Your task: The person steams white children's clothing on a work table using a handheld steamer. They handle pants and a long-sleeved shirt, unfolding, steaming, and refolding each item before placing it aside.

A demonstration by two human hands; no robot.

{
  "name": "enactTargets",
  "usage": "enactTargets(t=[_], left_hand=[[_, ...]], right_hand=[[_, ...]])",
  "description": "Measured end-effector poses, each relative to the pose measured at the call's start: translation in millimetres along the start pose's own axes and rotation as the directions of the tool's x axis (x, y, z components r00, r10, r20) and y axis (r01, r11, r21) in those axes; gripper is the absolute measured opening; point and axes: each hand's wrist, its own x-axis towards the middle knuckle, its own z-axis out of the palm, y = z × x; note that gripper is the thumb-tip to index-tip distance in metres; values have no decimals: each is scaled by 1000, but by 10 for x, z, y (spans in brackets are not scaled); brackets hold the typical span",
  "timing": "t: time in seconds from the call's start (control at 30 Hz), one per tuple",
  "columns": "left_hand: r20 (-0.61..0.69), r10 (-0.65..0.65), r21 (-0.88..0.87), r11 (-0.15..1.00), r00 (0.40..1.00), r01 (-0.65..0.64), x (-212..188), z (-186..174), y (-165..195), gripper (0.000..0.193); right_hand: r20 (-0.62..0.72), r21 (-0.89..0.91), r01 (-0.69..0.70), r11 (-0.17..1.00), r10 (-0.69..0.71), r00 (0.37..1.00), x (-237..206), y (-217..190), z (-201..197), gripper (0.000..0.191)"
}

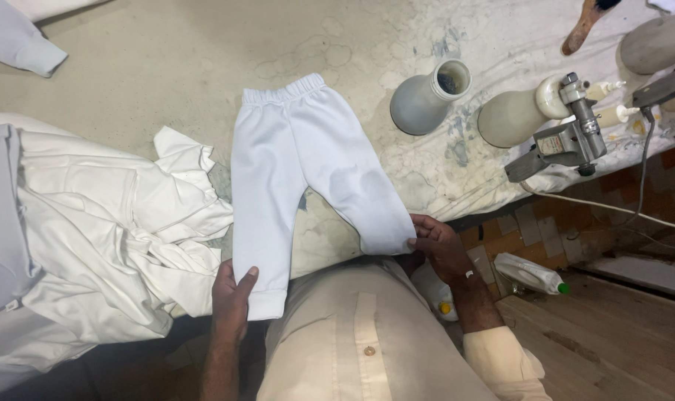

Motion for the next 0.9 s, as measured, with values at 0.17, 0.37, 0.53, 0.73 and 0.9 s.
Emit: enactTargets(t=[0.17, 0.37, 0.53, 0.73, 0.9], left_hand=[[5, -10, 212, 977, 1000, 9, -101, -134, -119, 48], [-104, 13, -22, 1000, 995, -15, -234, -138, -231, 43], [-169, 64, -64, 995, 984, -76, -304, 12, -301, 52], [-203, 113, -42, 991, 973, -124, -379, 116, -310, 57], [-255, 174, -36, 981, 951, -189, -437, 256, -267, 56]], right_hand=[[9, 43, -18, 999, 17, 1000, -46, 39, -41, 56], [-9, 66, -35, 997, 36, 999, -83, -10, -51, 48], [5, 43, -65, 997, 65, 998, -76, 59, -130, 42], [72, 125, -46, 991, 37, 997, -118, 226, -183, 35], [119, 49, -14, 999, 8, 993, -95, 313, -81, 38]])
